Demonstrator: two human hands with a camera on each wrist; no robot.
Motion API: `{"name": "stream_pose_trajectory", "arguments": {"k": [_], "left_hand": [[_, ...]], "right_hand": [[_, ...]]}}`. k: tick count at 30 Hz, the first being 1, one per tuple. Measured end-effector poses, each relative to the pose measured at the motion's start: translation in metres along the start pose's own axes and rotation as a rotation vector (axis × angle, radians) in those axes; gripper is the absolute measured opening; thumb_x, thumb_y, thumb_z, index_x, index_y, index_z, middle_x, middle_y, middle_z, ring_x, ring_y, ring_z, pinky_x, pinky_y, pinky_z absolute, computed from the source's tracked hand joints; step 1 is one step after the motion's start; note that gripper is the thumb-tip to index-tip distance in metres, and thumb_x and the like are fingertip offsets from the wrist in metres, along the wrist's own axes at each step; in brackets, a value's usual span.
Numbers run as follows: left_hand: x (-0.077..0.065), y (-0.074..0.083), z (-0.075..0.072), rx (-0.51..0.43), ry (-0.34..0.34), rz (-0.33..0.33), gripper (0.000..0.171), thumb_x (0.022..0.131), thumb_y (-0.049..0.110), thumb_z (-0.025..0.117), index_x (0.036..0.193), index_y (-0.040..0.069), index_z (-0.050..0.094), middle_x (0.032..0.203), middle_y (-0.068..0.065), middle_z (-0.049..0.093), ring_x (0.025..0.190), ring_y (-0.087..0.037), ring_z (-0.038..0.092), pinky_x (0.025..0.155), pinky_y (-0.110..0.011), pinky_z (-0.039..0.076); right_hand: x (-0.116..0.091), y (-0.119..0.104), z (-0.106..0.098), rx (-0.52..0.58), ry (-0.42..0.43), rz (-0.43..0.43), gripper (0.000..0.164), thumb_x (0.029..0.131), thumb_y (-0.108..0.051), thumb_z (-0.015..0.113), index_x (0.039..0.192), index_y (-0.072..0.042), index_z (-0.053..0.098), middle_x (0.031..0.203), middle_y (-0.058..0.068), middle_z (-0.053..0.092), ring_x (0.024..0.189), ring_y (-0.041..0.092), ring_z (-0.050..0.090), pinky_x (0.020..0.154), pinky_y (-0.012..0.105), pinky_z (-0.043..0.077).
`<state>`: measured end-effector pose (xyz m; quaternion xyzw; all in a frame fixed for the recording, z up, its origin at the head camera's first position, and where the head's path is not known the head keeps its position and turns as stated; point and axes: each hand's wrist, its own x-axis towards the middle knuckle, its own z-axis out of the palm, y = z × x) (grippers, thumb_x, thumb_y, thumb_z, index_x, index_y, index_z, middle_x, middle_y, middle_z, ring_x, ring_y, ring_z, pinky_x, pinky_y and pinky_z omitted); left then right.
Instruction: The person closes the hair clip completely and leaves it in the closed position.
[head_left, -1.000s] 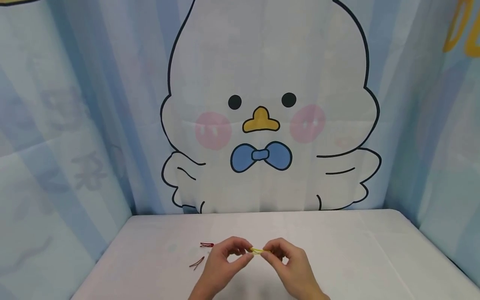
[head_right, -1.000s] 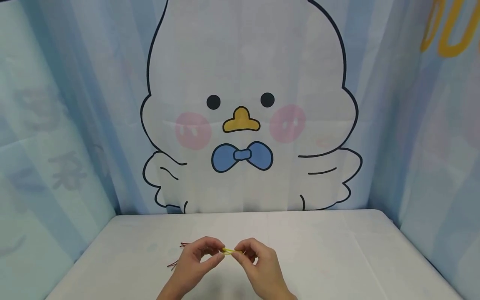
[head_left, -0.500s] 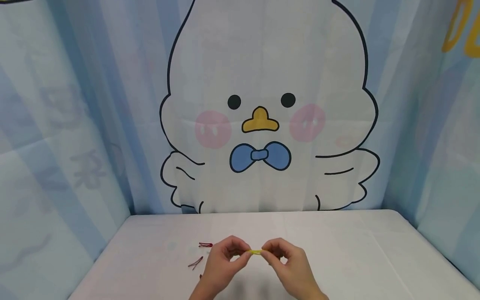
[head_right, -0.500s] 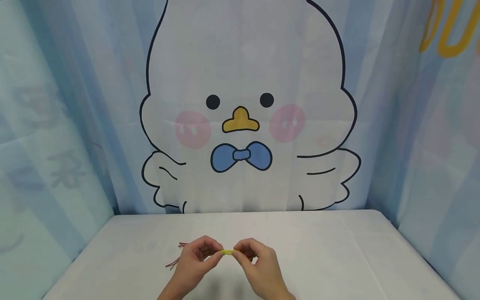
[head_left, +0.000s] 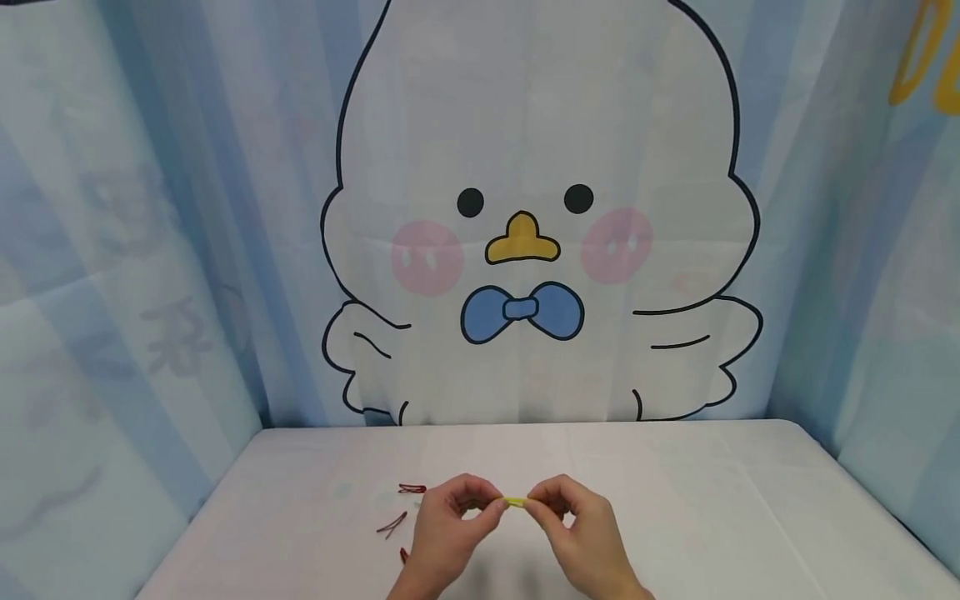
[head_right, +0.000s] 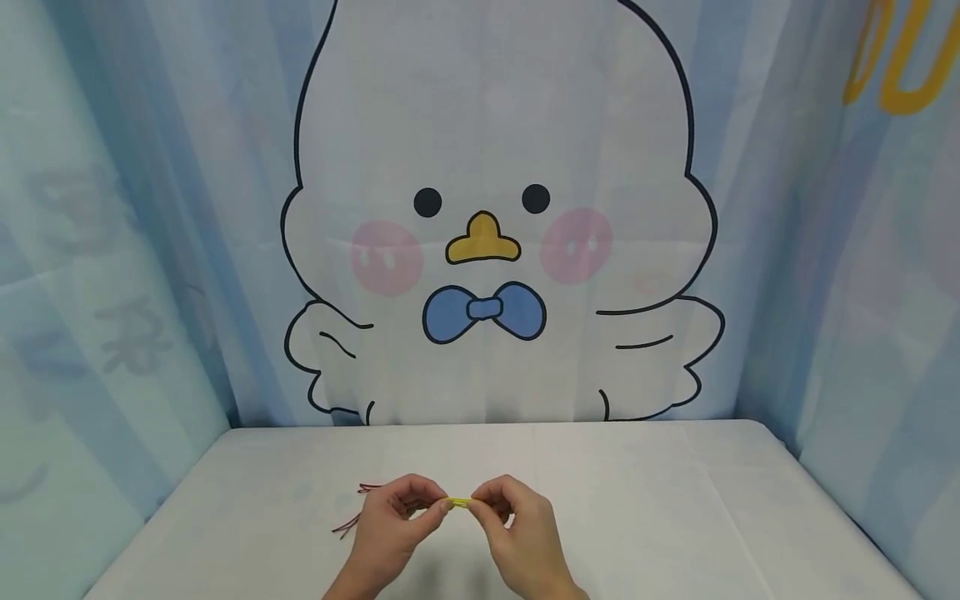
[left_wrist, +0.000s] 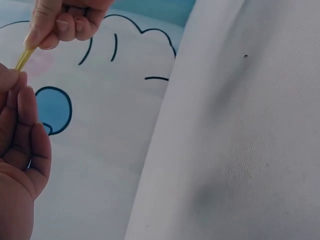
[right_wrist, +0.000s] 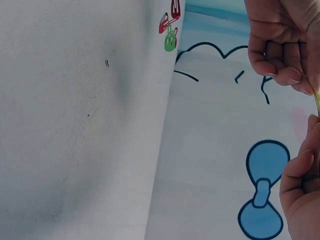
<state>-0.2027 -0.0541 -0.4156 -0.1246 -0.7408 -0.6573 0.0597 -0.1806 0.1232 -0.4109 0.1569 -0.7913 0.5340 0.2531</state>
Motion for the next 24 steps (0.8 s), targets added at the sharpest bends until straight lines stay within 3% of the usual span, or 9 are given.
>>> {"name": "stream_pose_trajectory", "arguments": {"k": [6,10,13,24], "left_hand": [[-0.002,-0.001,0.005,0.051,0.060,-0.001,0.011,0.085,0.005,0.080,0.093,0.003,0.072,0.082,0.001,0.069,0.081,-0.014,0.065,0.080,-0.036,0.053],[-0.002,-0.001,0.006,0.035,0.067,-0.012,0.012,0.086,0.006,0.079,0.094,0.003,0.071,0.083,-0.001,0.069,0.079,-0.015,0.066,0.076,-0.028,0.053],[-0.001,0.000,0.006,0.018,0.070,-0.023,0.013,0.087,0.006,0.079,0.095,0.003,0.070,0.084,-0.002,0.069,0.078,-0.016,0.067,0.075,-0.029,0.053],[0.000,0.000,0.007,-0.008,0.073,-0.048,0.014,0.086,0.006,0.078,0.095,0.002,0.068,0.084,-0.004,0.069,0.078,-0.018,0.066,0.074,-0.027,0.054]], "right_hand": [[-0.001,0.001,0.003,0.005,0.043,-0.023,0.023,0.080,0.006,0.080,0.082,-0.013,0.067,0.073,-0.012,0.063,0.059,0.005,0.053,0.056,0.024,0.046],[0.001,0.001,0.003,0.010,0.035,-0.003,0.020,0.082,0.003,0.080,0.084,-0.013,0.069,0.074,-0.013,0.064,0.060,0.006,0.055,0.057,0.024,0.048],[0.001,0.001,0.002,0.006,0.017,-0.016,0.021,0.081,0.003,0.081,0.086,-0.014,0.071,0.076,-0.013,0.066,0.062,0.006,0.056,0.058,0.024,0.049],[0.001,0.015,-0.002,-0.160,0.007,-0.306,0.037,0.070,0.010,0.085,0.094,-0.013,0.071,0.086,-0.015,0.063,0.067,-0.001,0.051,0.057,0.023,0.048]]}}
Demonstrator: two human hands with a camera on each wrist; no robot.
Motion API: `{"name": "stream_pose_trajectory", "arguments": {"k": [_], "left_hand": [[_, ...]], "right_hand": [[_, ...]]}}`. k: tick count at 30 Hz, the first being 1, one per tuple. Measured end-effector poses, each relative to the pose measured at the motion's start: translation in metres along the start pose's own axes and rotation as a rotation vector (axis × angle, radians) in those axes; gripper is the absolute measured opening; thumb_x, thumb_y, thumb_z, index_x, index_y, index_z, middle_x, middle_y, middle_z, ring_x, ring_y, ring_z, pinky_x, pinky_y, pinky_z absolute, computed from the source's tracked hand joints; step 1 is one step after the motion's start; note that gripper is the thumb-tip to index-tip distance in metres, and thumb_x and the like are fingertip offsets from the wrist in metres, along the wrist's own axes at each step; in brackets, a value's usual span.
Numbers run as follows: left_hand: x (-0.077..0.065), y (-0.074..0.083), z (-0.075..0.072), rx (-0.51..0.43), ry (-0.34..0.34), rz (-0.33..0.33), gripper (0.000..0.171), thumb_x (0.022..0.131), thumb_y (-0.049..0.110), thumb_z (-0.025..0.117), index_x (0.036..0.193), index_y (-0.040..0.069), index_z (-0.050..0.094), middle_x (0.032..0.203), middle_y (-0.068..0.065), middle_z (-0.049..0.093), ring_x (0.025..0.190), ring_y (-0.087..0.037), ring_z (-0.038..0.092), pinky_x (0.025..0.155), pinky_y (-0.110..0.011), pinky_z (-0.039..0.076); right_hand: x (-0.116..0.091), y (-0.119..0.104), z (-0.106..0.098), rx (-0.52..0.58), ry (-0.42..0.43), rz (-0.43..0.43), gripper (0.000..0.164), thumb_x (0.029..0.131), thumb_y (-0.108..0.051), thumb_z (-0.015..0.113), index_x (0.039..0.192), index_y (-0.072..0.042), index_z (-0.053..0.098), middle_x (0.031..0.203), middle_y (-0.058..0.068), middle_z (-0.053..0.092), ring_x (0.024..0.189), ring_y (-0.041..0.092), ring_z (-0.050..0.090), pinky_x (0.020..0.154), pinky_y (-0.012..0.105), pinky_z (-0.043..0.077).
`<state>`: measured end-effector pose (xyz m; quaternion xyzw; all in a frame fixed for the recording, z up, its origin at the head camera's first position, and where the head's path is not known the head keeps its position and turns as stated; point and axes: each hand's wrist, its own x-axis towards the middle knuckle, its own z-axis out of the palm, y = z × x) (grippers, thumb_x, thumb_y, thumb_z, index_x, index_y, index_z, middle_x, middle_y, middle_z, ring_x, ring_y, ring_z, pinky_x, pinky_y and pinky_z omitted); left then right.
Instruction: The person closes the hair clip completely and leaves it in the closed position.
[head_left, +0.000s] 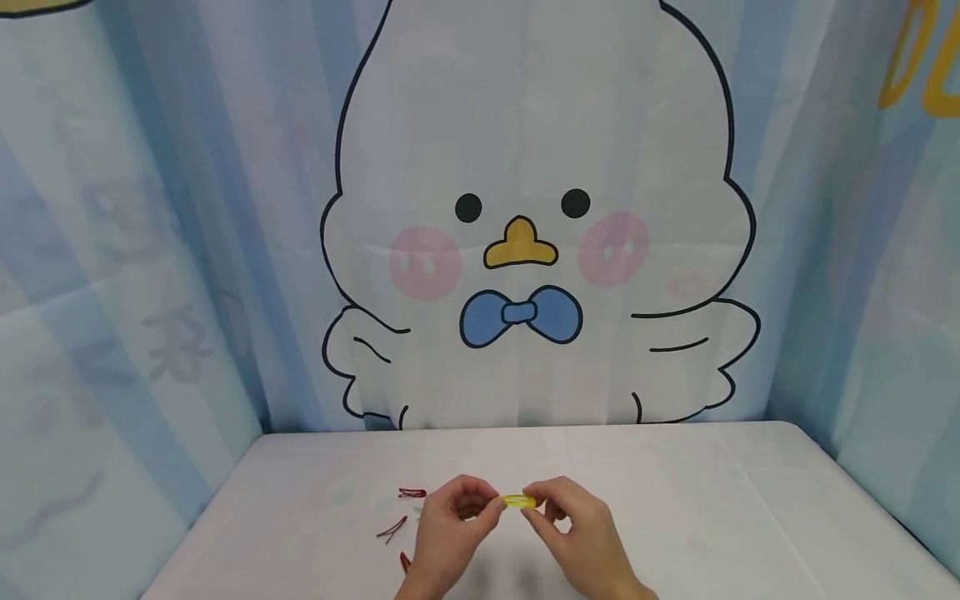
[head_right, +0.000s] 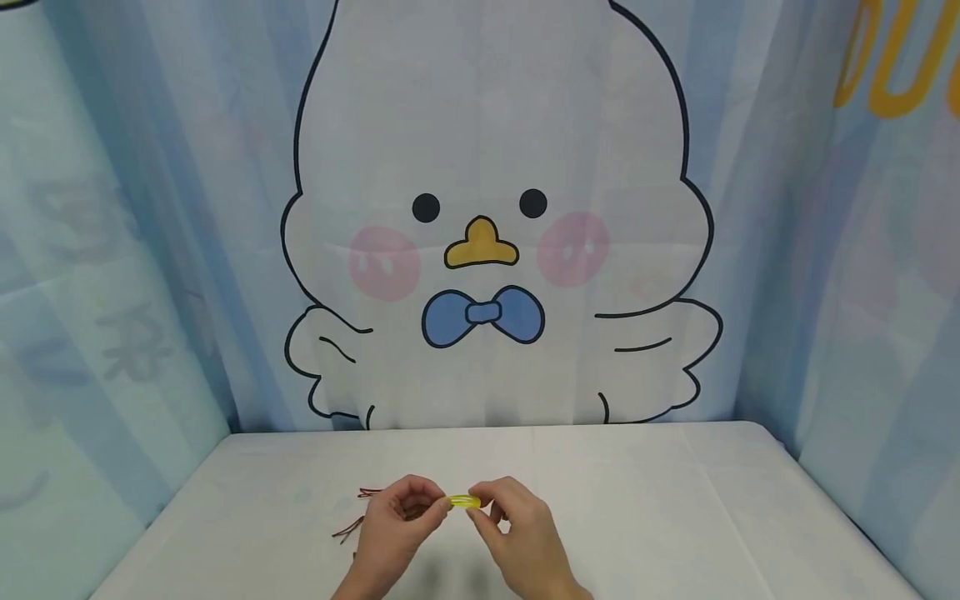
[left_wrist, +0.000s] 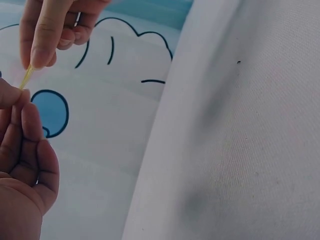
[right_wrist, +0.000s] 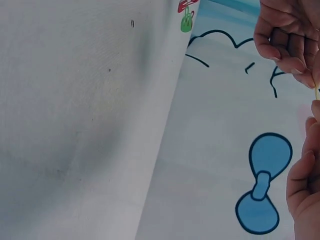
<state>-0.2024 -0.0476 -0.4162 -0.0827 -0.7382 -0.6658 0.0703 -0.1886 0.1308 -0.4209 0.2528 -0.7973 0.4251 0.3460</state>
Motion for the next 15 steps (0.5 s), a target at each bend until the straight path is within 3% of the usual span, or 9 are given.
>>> {"name": "stream_pose_trajectory", "arguments": {"k": [6,15], "left_hand": [[0.0001,-0.0035,-0.0004,-0.012,-0.033,-0.014,0.014,0.087,0.008,0.078,0.096,0.003,0.069,0.085,-0.004,0.069,0.079,-0.018,0.066,0.075,-0.027,0.054],[0.0029,-0.0038,-0.0043,0.004,-0.064,0.016,0.016,0.088,0.009,0.078,0.099,0.002,0.069,0.090,-0.003,0.070,0.083,-0.018,0.066,0.078,-0.029,0.054]], "right_hand": [[-0.0008,0.0032,-0.0017,-0.024,-0.004,-0.037,0.037,0.069,0.009,0.086,0.093,-0.015,0.071,0.087,-0.015,0.062,0.067,-0.001,0.051,0.057,0.020,0.047],[0.0017,0.0061,-0.0033,-0.015,-0.008,-0.082,0.037,0.069,0.008,0.087,0.093,-0.015,0.071,0.089,-0.013,0.064,0.068,0.002,0.053,0.060,0.017,0.046]]}}
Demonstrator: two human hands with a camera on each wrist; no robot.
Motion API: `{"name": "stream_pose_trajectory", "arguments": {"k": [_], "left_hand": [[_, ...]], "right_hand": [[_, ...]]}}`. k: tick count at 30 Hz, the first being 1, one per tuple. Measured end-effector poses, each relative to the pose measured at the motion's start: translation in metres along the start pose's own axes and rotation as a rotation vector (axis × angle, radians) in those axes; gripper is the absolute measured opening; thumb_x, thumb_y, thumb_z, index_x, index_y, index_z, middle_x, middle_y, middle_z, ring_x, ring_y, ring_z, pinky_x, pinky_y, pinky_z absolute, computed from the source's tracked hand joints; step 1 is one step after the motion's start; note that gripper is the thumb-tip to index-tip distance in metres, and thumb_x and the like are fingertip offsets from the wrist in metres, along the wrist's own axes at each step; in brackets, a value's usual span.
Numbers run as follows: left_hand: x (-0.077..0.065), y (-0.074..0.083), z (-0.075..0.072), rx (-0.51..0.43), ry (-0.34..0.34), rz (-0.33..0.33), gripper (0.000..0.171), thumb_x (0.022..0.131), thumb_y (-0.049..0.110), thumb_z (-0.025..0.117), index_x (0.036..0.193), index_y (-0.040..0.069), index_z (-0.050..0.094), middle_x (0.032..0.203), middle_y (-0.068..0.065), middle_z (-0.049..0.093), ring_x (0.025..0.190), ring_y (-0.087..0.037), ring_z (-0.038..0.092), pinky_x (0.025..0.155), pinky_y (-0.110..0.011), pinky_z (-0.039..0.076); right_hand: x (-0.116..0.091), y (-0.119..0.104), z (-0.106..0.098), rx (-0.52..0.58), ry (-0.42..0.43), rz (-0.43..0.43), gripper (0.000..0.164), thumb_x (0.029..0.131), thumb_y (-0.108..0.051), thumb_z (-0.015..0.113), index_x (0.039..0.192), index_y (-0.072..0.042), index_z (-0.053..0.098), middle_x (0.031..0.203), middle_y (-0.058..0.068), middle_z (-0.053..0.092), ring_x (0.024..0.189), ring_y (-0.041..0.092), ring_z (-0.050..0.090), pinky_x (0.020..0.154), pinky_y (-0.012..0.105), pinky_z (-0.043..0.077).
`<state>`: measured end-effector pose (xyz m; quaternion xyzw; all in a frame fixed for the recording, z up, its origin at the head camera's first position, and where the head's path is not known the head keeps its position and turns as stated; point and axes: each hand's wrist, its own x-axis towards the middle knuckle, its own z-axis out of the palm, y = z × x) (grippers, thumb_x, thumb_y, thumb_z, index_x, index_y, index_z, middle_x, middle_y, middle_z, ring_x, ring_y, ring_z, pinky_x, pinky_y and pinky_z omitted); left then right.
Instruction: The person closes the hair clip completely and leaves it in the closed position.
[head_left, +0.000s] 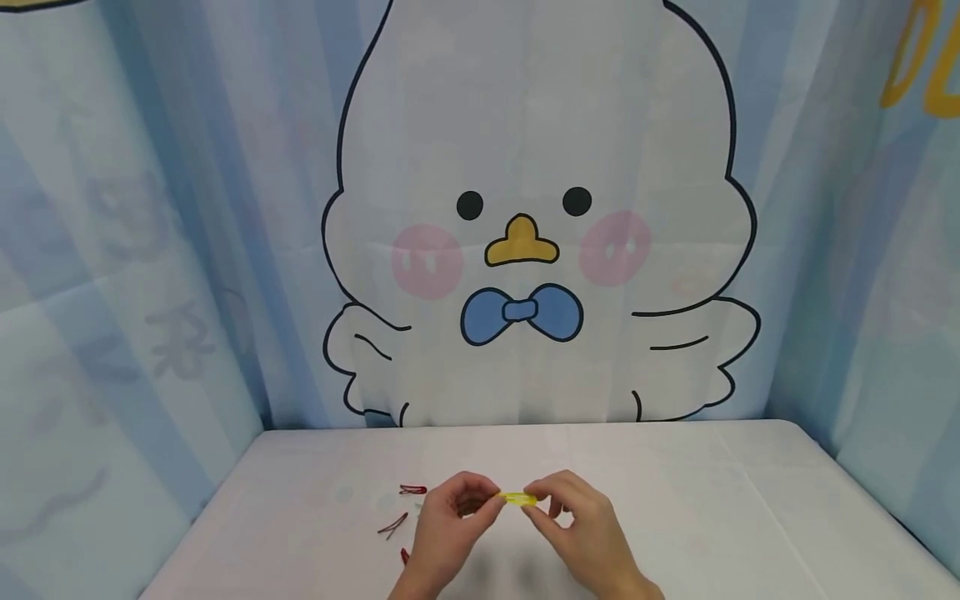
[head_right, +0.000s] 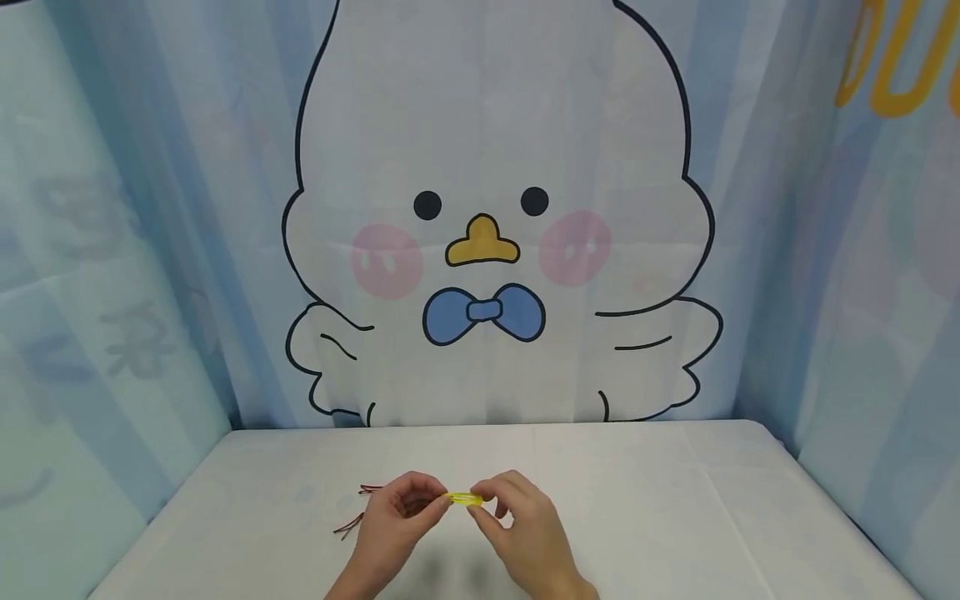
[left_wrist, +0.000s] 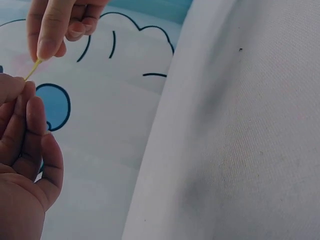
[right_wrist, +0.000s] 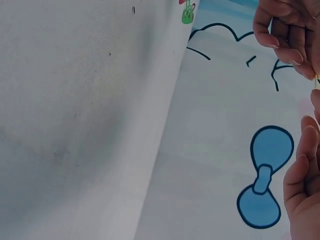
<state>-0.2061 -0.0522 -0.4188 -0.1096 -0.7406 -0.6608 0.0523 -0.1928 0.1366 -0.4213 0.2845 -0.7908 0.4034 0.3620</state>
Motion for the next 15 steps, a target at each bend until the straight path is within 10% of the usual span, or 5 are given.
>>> {"name": "stream_pose_trajectory", "arguments": {"k": [15], "left_hand": [[0.007,-0.009,-0.029,0.112,0.004,0.037,0.020,0.090,0.017,0.078,0.104,0.007,0.068,0.095,0.000,0.070,0.091,-0.019,0.065,0.078,-0.032,0.053]], "right_hand": [[0.005,0.013,-0.004,-0.013,-0.041,0.166,0.038,0.069,0.005,0.088,0.090,-0.023,0.074,0.084,-0.020,0.062,0.066,0.004,0.051,0.055,0.025,0.046]]}}
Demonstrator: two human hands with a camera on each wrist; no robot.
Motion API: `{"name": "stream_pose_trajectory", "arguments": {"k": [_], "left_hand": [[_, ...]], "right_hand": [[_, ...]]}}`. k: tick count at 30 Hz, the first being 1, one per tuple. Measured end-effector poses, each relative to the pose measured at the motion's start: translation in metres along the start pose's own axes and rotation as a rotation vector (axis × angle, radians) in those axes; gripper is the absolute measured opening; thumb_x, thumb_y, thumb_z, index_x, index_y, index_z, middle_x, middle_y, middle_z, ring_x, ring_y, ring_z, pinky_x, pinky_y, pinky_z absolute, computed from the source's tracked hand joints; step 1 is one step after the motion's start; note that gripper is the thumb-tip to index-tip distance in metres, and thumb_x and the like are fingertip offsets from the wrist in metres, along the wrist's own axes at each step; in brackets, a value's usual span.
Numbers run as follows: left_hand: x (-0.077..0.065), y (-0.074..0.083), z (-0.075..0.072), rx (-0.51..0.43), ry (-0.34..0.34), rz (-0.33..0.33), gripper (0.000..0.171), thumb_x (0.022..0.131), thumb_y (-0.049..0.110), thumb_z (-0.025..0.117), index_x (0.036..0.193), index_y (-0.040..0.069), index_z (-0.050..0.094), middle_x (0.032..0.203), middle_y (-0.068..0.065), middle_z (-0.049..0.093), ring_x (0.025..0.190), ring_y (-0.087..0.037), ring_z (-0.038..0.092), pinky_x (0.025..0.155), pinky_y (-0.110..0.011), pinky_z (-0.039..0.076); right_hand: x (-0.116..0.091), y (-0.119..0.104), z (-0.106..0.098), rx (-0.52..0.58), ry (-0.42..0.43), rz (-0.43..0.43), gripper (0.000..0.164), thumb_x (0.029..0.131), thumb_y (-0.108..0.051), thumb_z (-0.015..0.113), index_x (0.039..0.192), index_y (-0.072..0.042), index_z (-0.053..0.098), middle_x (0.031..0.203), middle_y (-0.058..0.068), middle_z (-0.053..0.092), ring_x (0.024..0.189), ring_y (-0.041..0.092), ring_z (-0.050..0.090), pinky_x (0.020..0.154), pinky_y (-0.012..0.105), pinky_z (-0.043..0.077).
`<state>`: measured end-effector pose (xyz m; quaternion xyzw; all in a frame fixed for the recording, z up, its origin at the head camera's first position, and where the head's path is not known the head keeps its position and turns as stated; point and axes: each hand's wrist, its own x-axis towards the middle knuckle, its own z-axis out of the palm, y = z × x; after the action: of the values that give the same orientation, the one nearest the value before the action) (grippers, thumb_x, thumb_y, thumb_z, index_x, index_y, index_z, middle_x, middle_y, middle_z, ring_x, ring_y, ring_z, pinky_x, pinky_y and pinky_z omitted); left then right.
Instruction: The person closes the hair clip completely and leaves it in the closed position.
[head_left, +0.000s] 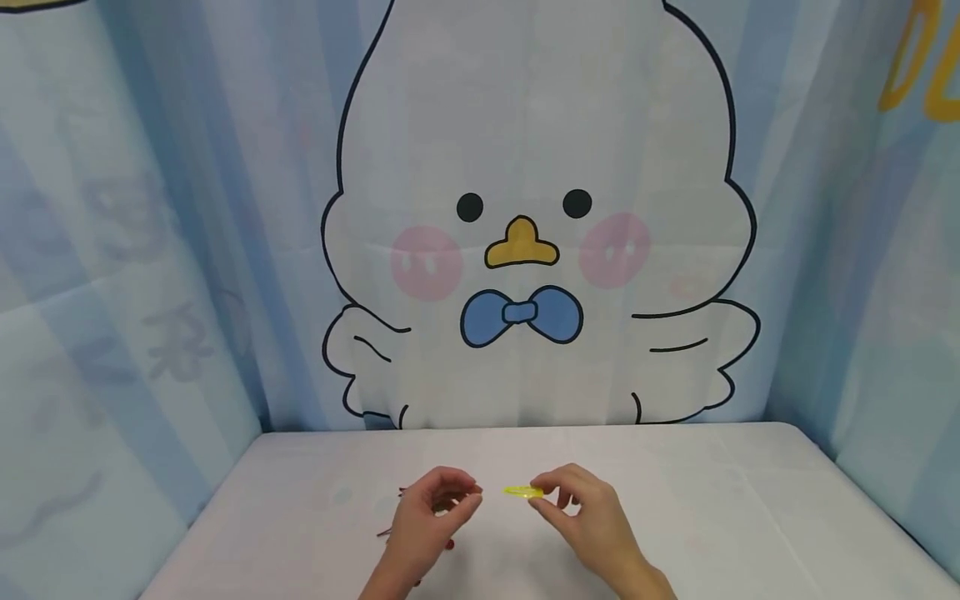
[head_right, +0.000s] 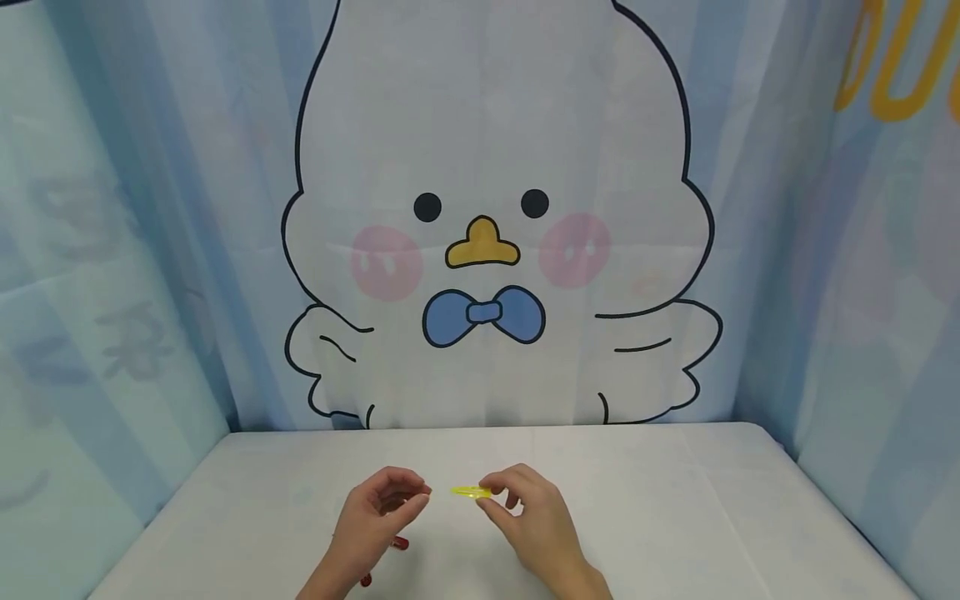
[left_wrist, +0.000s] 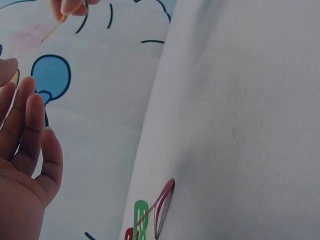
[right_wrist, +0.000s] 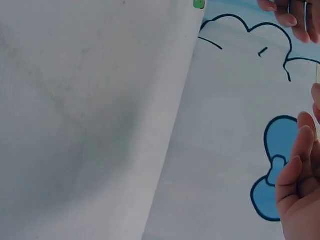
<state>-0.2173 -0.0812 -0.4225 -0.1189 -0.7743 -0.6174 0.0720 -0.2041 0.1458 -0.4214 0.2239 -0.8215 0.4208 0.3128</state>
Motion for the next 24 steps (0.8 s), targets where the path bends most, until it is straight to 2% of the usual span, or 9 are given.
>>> {"name": "stream_pose_trajectory", "arguments": {"k": [8,17,20,24], "left_hand": [[0.000,-0.010,-0.031,0.070,0.025,-0.039,0.020,0.091,0.018,0.076,0.106,0.008,0.067,0.098,-0.001,0.070,0.094,-0.020,0.065,0.080,-0.029,0.053],[-0.002,-0.020,-0.062,0.142,0.090,-0.081,0.019,0.091,0.014,0.076,0.107,0.007,0.068,0.098,0.000,0.070,0.094,-0.018,0.065,0.079,-0.027,0.053],[-0.001,-0.024,-0.071,0.179,0.102,-0.099,0.019,0.092,0.012,0.075,0.108,0.005,0.068,0.098,0.000,0.069,0.095,-0.019,0.064,0.080,-0.029,0.053],[0.000,-0.030,-0.081,0.257,0.110,-0.139,0.017,0.092,0.013,0.075,0.106,0.006,0.068,0.096,0.001,0.069,0.095,-0.019,0.064,0.081,-0.035,0.052]], "right_hand": [[0.001,0.014,-0.006,-0.013,-0.028,0.082,0.036,0.071,0.003,0.088,0.089,-0.025,0.075,0.081,-0.020,0.060,0.064,0.003,0.049,0.055,0.023,0.043],[0.002,0.037,-0.019,-0.038,-0.022,0.028,0.029,0.070,0.001,0.087,0.088,-0.019,0.075,0.079,-0.016,0.060,0.062,0.001,0.049,0.052,0.024,0.043],[0.003,0.042,-0.025,-0.055,-0.054,0.084,0.026,0.072,-0.001,0.087,0.088,-0.019,0.075,0.079,-0.016,0.060,0.062,0.001,0.049,0.053,0.024,0.043],[0.006,0.046,-0.031,-0.072,-0.148,0.241,0.020,0.077,-0.007,0.085,0.089,-0.019,0.075,0.079,-0.014,0.060,0.064,0.004,0.049,0.056,0.024,0.042]]}}
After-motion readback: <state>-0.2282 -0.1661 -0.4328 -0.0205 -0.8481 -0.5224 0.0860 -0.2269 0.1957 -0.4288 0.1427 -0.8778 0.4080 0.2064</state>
